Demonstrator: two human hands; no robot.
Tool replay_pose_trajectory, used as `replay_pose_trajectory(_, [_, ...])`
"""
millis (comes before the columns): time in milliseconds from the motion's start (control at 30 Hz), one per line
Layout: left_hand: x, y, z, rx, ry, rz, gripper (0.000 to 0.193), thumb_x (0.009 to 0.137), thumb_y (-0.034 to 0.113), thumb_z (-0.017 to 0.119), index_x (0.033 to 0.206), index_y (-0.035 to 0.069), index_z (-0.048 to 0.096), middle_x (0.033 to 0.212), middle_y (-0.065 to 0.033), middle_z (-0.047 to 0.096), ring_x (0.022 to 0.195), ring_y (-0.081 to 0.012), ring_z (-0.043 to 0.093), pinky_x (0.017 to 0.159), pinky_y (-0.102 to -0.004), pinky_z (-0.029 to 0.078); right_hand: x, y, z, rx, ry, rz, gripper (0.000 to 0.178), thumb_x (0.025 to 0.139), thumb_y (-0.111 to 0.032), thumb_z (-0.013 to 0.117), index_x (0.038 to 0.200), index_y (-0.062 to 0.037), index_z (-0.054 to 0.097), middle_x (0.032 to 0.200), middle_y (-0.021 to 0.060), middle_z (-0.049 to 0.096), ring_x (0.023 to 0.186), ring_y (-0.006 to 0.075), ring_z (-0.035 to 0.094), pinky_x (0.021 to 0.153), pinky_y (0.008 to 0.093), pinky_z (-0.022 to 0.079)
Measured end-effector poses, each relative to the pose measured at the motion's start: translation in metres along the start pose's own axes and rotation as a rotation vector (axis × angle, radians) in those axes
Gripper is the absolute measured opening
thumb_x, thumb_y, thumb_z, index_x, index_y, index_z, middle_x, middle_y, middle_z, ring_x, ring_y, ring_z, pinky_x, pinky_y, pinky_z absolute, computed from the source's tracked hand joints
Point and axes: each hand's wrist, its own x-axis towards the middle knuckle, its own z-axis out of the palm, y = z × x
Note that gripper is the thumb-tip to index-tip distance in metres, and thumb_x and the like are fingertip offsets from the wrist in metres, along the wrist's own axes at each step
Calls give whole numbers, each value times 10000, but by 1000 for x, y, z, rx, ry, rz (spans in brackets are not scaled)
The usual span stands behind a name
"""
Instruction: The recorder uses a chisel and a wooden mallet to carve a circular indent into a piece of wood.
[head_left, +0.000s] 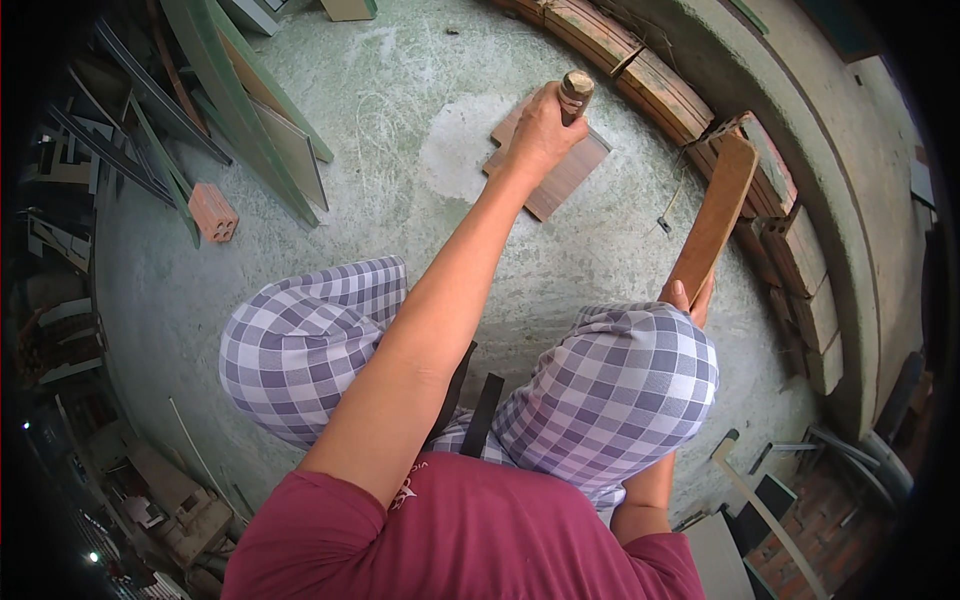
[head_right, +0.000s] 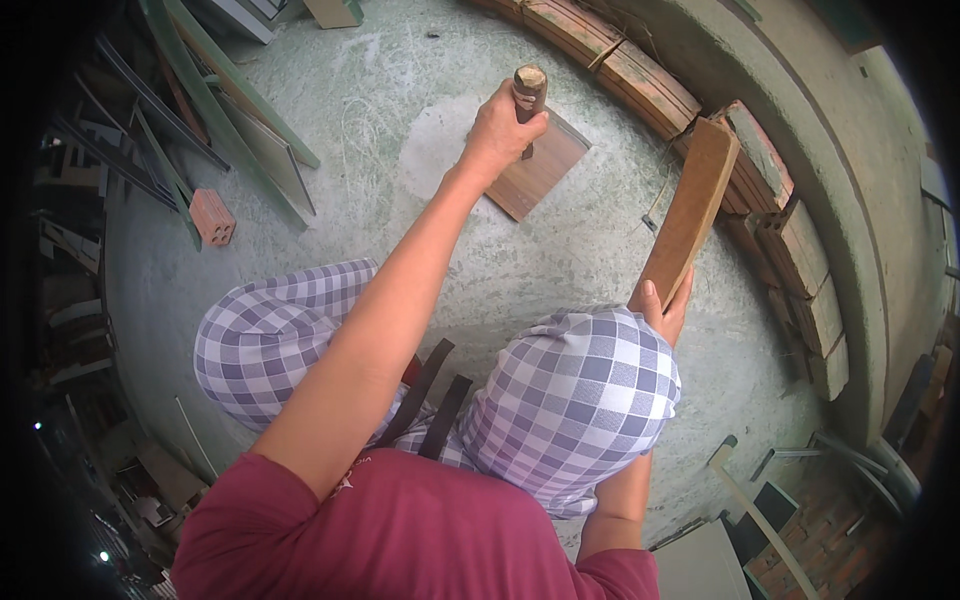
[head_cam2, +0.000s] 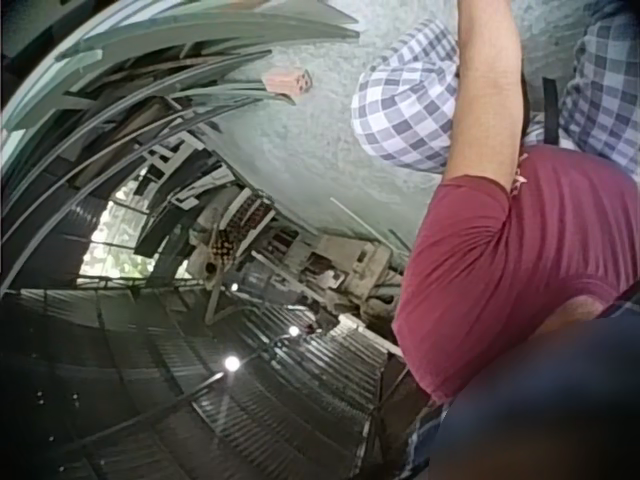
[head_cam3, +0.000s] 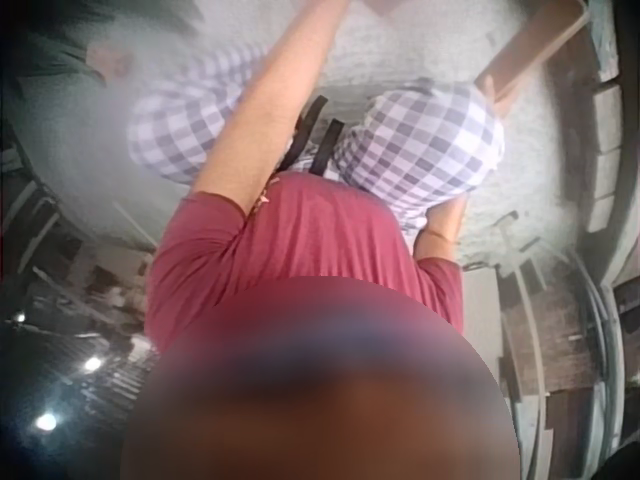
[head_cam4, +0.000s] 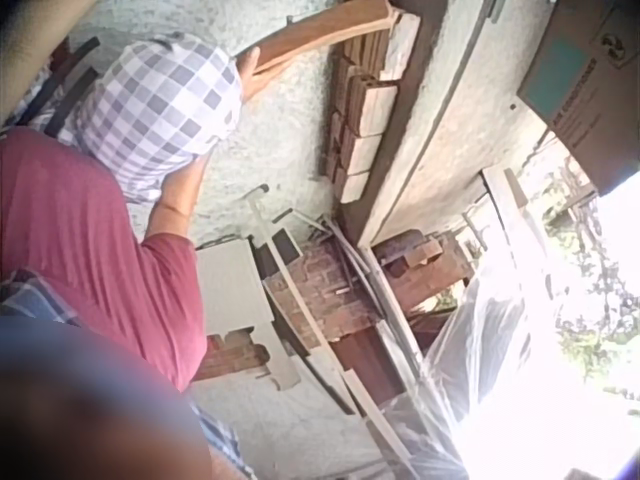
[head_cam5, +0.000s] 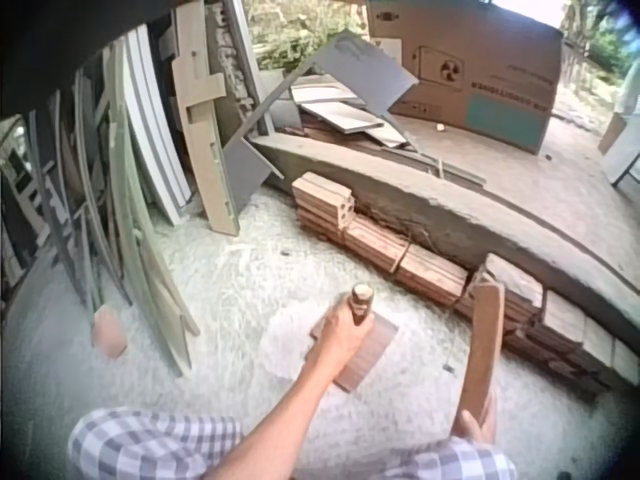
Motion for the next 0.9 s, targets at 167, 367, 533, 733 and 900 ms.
replay_pose_trajectory(167, [2, -1, 1, 26, 7, 54, 364, 759, 234, 655, 1003, 1, 516, 904, -190, 637, 852, -332, 628, 770, -392, 492, -1, -9, 3, 9, 3, -8, 807, 785, -379, 636, 1433, -66, 270, 1319, 221, 432, 1199, 313, 454, 993, 391, 356])
replay_pose_trajectory(367, [1, 0, 5, 38, -26, 51, 348, 763, 217, 661, 1002, 4, 524, 955, -182, 614, 915, -333, 600, 806, -402, 477, 8, -51, 9, 6, 12, -79, 803, 791, -345, 638, 1434, -48, 259, 1325, 225, 427, 1215, 315, 439, 1006, 398, 341])
replay_pose_trajectory(533, [1, 12, 8, 54, -76, 92, 361, 749, 150, 681, 1017, -1, 491, 998, -190, 579, 967, -360, 571, 846, -434, 465, 26, -101, -5, 287, 32, -424, 758, 805, -203, 621, 1421, -40, 212, 1232, 204, 467, 1151, 288, 465, 975, 403, 372])
replay_pose_trajectory(733, [-2, 6, 8, 55, -90, 134, 332, 760, 152, 664, 1015, 16, 500, 960, -180, 590, 945, -353, 577, 820, -427, 463, 25, -99, 36, -314, -60, -437, 827, 709, -185, 667, 1427, -163, 256, 1137, 210, 564, 1041, 334, 571, 925, 421, 439])
replay_pose_trajectory(900, [-4, 8, 2, -135, -197, -77, 302, 773, 167, 643, 1001, 33, 496, 939, -169, 597, 911, -346, 587, 785, -426, 472, 29, -126, 32, -449, -281, -396, 812, 712, -219, 714, 1412, -172, 306, 1191, 202, 574, 1060, 302, 591, 890, 403, 473])
